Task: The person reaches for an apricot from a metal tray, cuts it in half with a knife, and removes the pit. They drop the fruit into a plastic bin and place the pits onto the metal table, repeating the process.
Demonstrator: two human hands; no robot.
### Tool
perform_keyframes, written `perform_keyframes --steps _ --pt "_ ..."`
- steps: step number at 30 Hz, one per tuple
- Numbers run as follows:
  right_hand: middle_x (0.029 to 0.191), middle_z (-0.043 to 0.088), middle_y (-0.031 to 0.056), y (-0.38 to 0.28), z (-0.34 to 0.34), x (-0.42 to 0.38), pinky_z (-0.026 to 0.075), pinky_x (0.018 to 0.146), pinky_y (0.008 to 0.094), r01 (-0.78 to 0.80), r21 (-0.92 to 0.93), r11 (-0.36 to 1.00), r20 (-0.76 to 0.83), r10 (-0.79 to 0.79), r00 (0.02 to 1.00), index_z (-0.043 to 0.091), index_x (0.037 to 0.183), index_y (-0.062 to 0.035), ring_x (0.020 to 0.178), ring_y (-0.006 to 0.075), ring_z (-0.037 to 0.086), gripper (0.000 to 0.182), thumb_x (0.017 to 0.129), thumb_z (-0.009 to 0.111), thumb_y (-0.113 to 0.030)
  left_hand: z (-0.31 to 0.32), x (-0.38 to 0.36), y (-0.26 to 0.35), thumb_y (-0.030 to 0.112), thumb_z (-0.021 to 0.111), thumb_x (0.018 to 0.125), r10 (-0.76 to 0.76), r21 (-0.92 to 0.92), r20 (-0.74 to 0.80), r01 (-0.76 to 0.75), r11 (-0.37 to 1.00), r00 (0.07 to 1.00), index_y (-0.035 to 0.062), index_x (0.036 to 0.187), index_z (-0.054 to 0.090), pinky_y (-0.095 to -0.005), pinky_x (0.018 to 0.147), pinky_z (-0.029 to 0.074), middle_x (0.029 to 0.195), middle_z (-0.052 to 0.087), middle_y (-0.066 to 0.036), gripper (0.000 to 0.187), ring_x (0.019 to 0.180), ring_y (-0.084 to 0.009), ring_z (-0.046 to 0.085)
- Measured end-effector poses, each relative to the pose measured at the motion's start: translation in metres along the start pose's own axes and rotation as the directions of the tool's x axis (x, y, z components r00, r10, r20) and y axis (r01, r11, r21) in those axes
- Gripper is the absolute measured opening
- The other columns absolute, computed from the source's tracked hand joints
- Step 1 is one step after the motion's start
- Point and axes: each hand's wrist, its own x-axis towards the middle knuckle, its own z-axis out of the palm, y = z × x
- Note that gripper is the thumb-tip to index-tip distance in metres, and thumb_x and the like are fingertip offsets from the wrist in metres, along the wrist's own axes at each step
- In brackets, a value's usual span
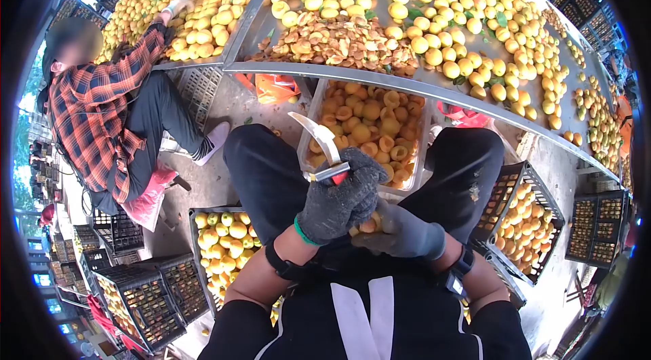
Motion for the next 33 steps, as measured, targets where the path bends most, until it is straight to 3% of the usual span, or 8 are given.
perform_keyframes --steps 2,5,7,12,15,24,28,33 --pt "0.078 0.057 0.0044 -0.005 -0.007 -0.001 0.044 0.05 0.0238 -0.111 0.056 0.992 0.123 0.103 0.987 0.041 0.119 -0.0075 0.056 0.0113 0.054 0.046 0.083 0.068 -0.017 0.0 -0.004 -0.001 0.011 0.062 0.087 -0.085 -0.111 0.009 0.085 0.99 0.996 0.0047 0.099 0.055 -0.0204 0.046 0.039 0.073 0.056 -0.001 0.015 0.053 -0.008 0.051" --pt "0.073 0.056 0.0033 0.006 -0.009 0.0 0.04 0.046 0.023 -0.27 0.108 0.957 0.281 0.231 0.932 0.044 0.116 -0.0085 0.052 0.01 0.052 0.044 0.082 0.069 -0.019 0.002 -0.007 -0.002 0.012 0.062 0.087 0.1 0.407 0.226 -0.188 0.894 0.969 0.0047 0.104 0.057 -0.0222 0.048 0.044 0.084 0.062 -0.004 0.019 0.058 -0.0089 0.056" --pt "0.072 0.056 0.0031 0.009 -0.005 0.002 0.039 0.045 0.0225 -0.302 0.11 0.947 0.313 0.256 0.915 0.046 0.113 -0.0086 0.051 0.0093 0.051 0.041 0.082 0.07 -0.019 -0.002 -0.008 -0.004 0.012 0.061 0.088 0.022 0.276 0.195 -0.076 0.958 0.981 0.0047 0.105 0.057 -0.0222 0.048 0.043 0.085 0.063 -0.005 0.019 0.058 -0.009 0.056" --pt "0.077 0.058 0.0043 0.015 0.011 0.005 0.044 0.049 0.0239 0.096 -0.039 0.995 -0.3 -0.103 0.948 0.054 0.103 -0.0046 0.053 0.0098 0.054 0.03 0.082 0.07 -0.018 -0.015 0.007 -0.02 0.012 0.06 0.088 0.021 0.013 0.06 -0.022 1.0 0.998 0.0053 0.104 0.058 -0.0209 0.047 0.042 0.085 0.064 -0.006 0.017 0.056 -0.0096 0.055" --pt "0.074 0.058 0.0009 0.024 0.009 0.01 0.044 0.048 0.0208 0.224 -0.264 0.938 -0.372 -0.313 0.874 0.052 0.108 -0.0061 0.055 0.0067 0.054 0.031 0.083 0.068 -0.015 -0.012 0.014 -0.023 0.013 0.059 0.09 -0.011 0.124 -0.08 0.021 0.992 0.997 0.007 0.101 0.055 -0.0209 0.042 0.036 0.066 0.055 -0.001 0.013 0.047 -0.0078 0.047" --pt "0.081 0.06 0.0059 0.02 -0.008 0.001 0.045 0.049 0.0222 -0.087 0.092 0.992 -0.481 0.121 0.868 0.051 0.113 -0.0019 0.056 0.0082 0.055 0.034 0.084 0.065 -0.013 -0.036 0.019 -0.002 0.016 0.058 0.092 0.134 -0.18 -0.221 -0.176 0.968 0.966 0.0071 0.095 0.055 -0.021 0.036 0.031 0.058 0.044 0.001 0.01 0.041 -0.0071 0.038" --pt "0.083 0.059 0.0071 0.044 -0.029 0.02 0.044 0.05 0.0194 0.076 -0.028 0.997 -0.631 -0.077 0.772 0.051 0.114 -0.0024 0.057 0.0078 0.054 0.035 0.084 0.065 -0.013 -0.059 0.009 0.007 0.017 0.057 0.092 0.213 -0.076 -0.294 -0.245 0.967 0.932 0.0059 0.094 0.056 -0.0202 0.035 0.029 0.057 0.043 0.002 0.011 0.04 -0.0059 0.037" --pt "0.086 0.058 0.0063 0.041 -0.031 0.026 0.048 0.06 0.0216 -0.134 0.187 0.973 -0.527 0.215 0.822 0.049 0.12 -0.0003 0.073 0.0124 0.058 0.038 0.09 0.057 -0.022 -0.085 0.003 -0.013 0.017 0.061 0.089 0.128 0.01 -0.451 -0.138 0.99 0.883 0.0051 0.087 0.058 -0.0215 0.04 0.037 0.062 0.051 0.0 0.012 0.046 -0.008 0.046"
